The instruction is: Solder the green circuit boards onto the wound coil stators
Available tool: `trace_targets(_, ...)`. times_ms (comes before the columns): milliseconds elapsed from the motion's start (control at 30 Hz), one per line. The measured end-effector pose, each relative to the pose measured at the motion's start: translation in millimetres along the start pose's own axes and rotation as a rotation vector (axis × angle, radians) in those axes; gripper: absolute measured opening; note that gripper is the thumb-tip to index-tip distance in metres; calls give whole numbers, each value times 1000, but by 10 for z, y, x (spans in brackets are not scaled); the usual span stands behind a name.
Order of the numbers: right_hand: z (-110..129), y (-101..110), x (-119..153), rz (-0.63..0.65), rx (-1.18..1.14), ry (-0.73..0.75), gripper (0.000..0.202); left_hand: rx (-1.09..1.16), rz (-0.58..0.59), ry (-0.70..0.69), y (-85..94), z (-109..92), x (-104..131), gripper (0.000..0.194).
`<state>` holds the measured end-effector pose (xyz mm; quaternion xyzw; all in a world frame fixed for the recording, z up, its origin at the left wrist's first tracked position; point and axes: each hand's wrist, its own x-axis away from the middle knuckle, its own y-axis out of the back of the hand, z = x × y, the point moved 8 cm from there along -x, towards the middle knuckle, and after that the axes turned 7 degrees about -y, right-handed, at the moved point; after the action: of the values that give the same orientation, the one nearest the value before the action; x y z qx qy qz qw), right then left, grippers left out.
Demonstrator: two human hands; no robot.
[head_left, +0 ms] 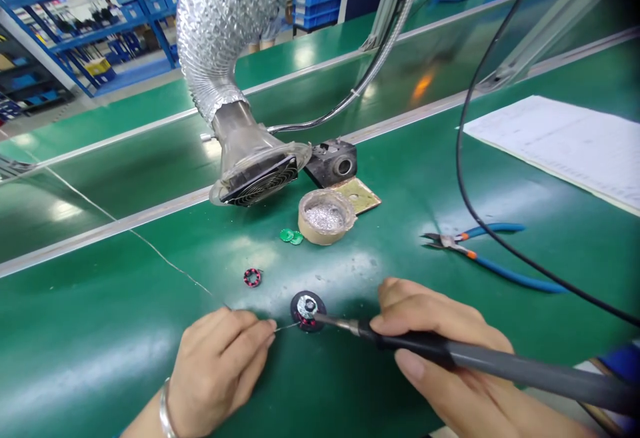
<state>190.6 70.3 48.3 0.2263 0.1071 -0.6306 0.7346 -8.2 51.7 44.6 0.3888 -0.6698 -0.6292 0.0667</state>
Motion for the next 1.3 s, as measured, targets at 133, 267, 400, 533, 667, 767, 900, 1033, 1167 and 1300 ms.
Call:
trace_targets(133,-3,-35,-17,26,3,4,23,-24,-1,-28,-19,-20,-18,24)
trace_targets(267,-42,-27,4,16,-9,-24,22,-41,-9,-50,-38,-48,-37,23)
trace_targets(400,-60,-39,15,24,-23,-54,21,-52,-31,-78,-30,-72,-60,19)
trace_targets(533,-51,-35,7,27,-29,-46,23,-59,-27,-89,-26,-87,-77,19)
trace_targets(667,-63,-38,-9,36,-22,-48,22,-75,-19,-91,-43,-88,-82,19)
trace_targets(767,-63,-45,-18,41,-24,-52,21,-86,-8,-92,-68,-81,-74,20)
trace_targets(900,-39,-43,1,37,-41,-39,21,-85,3,-96,-78,-71,-51,22)
trace_targets(1033,-51,17,19,-5,-38,-35,23,-145,-51,-23,-1,-56,-38,27)
trace_targets(1167,-81,220,5,-199,124,61,24,-15,-62,200,-8,11,-55,25)
trace_targets(1300,-266,320,-18,-300,358,6,26,251,117,361,-276,44,-103,15)
